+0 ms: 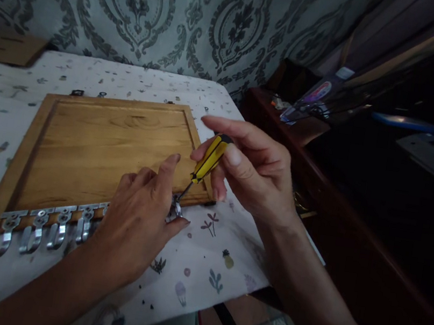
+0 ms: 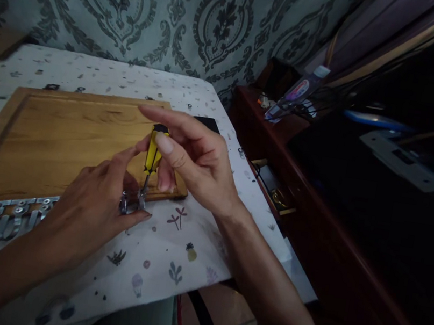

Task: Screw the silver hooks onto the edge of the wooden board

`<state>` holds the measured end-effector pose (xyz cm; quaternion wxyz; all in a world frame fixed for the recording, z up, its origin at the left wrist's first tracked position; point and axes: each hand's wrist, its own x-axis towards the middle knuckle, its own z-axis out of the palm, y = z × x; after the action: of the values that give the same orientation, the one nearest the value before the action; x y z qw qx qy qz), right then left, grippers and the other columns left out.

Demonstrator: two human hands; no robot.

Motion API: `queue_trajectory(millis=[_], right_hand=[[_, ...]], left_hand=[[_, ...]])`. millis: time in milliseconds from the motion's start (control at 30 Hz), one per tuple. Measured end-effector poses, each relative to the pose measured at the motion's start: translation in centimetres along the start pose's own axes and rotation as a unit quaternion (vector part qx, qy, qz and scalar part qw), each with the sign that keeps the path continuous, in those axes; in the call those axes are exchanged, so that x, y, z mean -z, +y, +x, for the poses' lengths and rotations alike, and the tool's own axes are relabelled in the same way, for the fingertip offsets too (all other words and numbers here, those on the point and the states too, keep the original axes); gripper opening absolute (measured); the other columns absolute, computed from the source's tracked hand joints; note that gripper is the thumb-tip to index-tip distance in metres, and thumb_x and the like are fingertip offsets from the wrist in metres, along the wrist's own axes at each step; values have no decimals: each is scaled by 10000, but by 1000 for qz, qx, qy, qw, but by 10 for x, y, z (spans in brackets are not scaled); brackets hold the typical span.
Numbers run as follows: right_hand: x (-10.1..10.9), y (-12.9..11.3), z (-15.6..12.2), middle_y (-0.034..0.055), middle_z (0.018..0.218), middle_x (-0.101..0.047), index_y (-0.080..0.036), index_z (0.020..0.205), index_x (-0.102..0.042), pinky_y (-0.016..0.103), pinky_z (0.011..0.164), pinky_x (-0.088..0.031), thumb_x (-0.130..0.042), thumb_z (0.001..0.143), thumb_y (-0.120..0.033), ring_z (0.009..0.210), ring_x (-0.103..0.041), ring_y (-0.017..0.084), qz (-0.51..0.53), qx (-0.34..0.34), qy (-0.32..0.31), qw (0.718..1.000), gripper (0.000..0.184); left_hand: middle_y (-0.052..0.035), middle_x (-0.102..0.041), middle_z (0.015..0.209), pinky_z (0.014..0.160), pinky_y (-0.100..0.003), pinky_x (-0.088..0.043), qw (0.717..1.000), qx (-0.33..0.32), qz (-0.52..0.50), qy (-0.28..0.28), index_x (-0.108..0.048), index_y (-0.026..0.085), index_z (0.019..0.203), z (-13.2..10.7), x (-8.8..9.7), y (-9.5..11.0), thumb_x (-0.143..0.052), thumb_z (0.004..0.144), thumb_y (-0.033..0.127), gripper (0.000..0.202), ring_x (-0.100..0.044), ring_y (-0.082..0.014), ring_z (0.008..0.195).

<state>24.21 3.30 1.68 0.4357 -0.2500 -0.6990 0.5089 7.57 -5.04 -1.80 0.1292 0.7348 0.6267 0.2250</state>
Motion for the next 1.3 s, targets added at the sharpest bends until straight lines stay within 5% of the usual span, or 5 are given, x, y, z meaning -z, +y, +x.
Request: queue_trajectory(millis=[367,600,867,1167,1300], right_hand=[[-10,-7,5,-6,869,-737,-212,878,-605,170,327,-405,-870,764,-491,404,-491,30,-1,-5,38,999,402],[0,-18,9,-13,921,-721,-216,1162,-692,176,418,-492,-750,903,-453,466,-588,38,-3,-13,-51,999,355],[-7,-11,9,10,913,-739,-189,860,-656,162,338,-392,-863,772,-477,430,-501,18,-5,-6,4,1000,365],[-2,-15,3,-6,858,-762,-228,1109,-739,185,387,-489,-795,864,-431,455,-591,67,12,-6,-43,999,323],[-6,-12,3,-10,839,-767,-212,978,-751,181,360,-489,-826,836,-363,422,-578,63,20,5,-24,999,221]], left_hand=[[-55,-721,1066,916,-482,-485,1000,-13,6,22,-222,235,1505,-1,0,-1,-846,740,241,987,-662,-321,1061],[-69,-720,1109,950,-505,-472,1000,-3,-2,1,-191,242,1526,0,0,1,-837,764,253,999,-648,-321,1098],[-54,-718,1081,907,-486,-483,1000,-23,10,12,-250,245,1444,-1,-1,-1,-834,769,251,893,-658,-319,1065],[-67,-712,1107,920,-496,-486,999,-29,6,25,-226,226,1471,-4,-3,-4,-862,749,263,964,-650,-330,1101],[-70,-711,1097,904,-494,-488,999,-28,9,26,-228,215,1470,-3,-3,-5,-853,757,265,949,-654,-327,1073]])
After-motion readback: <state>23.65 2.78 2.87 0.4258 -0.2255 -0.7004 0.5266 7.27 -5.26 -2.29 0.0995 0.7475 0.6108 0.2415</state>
